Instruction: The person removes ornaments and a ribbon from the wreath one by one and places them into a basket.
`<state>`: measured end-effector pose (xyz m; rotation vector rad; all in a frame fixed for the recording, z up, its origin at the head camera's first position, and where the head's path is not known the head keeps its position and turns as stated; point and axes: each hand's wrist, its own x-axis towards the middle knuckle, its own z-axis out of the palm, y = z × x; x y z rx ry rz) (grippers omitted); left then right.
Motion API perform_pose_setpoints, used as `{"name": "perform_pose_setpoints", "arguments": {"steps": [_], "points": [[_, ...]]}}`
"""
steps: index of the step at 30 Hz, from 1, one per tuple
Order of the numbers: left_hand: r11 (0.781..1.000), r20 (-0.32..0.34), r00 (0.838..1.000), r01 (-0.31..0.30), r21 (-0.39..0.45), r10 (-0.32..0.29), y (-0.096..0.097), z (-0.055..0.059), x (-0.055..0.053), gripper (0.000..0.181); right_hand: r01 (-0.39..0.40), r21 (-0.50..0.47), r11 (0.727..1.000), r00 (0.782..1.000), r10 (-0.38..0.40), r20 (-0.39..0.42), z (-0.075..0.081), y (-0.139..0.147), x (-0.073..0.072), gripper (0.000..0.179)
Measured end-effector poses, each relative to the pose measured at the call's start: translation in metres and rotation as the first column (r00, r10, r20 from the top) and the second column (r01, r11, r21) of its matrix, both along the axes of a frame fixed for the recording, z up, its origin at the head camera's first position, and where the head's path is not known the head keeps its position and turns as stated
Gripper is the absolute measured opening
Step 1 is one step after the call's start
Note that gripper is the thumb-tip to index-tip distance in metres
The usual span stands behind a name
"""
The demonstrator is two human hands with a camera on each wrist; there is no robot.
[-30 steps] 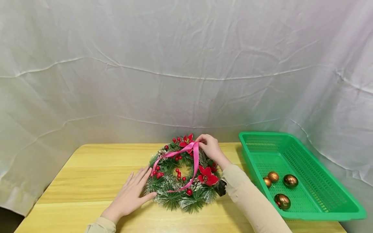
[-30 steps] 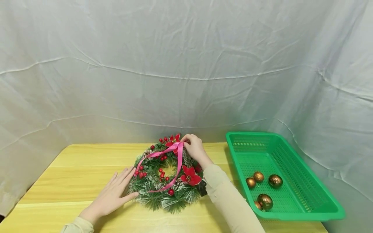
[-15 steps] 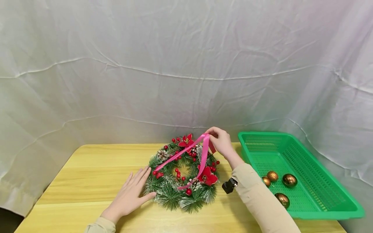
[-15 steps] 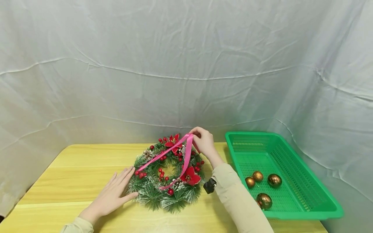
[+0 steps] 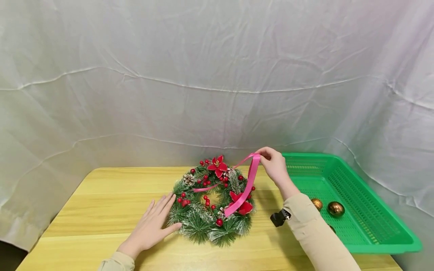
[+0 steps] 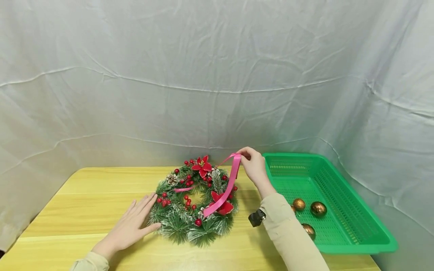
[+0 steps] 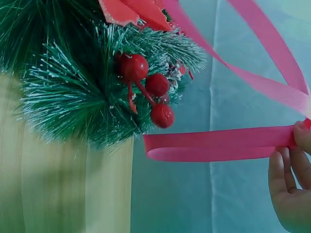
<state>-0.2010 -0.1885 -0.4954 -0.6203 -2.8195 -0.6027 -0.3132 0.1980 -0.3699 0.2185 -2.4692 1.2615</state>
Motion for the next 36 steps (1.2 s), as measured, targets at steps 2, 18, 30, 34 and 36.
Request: {"name": "perform_pose_setpoints", "arguments": {"steps": [2,18,30,34,36], "points": [[1.0,0.0,1.0,0.001,-0.002,-0.001,0.0,0.0,0.0,0.091,0.03,0.006,1.0,1.0,-0.03,0.003,0.001,0.004,0.001,0.012],[1.0,-0.042,0.999,0.007,0.007,-0.006,0.001,-0.001,0.0,0.089,0.07,0.271,0.96,0.984,-0.112,0.142,0.004,0.051,0.009,0.01],[1.0,-0.065,0.998,0.01,0.023,-0.008,0.0,-0.004,0.0,0.089,0.133,0.078,0.988,0.987,-0.139,0.079,0.021,0.07,0.023,0.018],[1.0,-0.039,0.999,0.006,0.017,-0.005,0.0,-0.004,0.0,0.089,0.078,-0.121,0.99,0.994,-0.067,0.092,0.031,0.077,0.03,0.027],[1.0,-0.03,1.0,0.005,0.015,-0.004,-0.001,-0.003,0.0,0.089,0.054,-0.212,0.976,0.996,-0.036,0.087,0.035,0.083,0.032,0.029]]}}
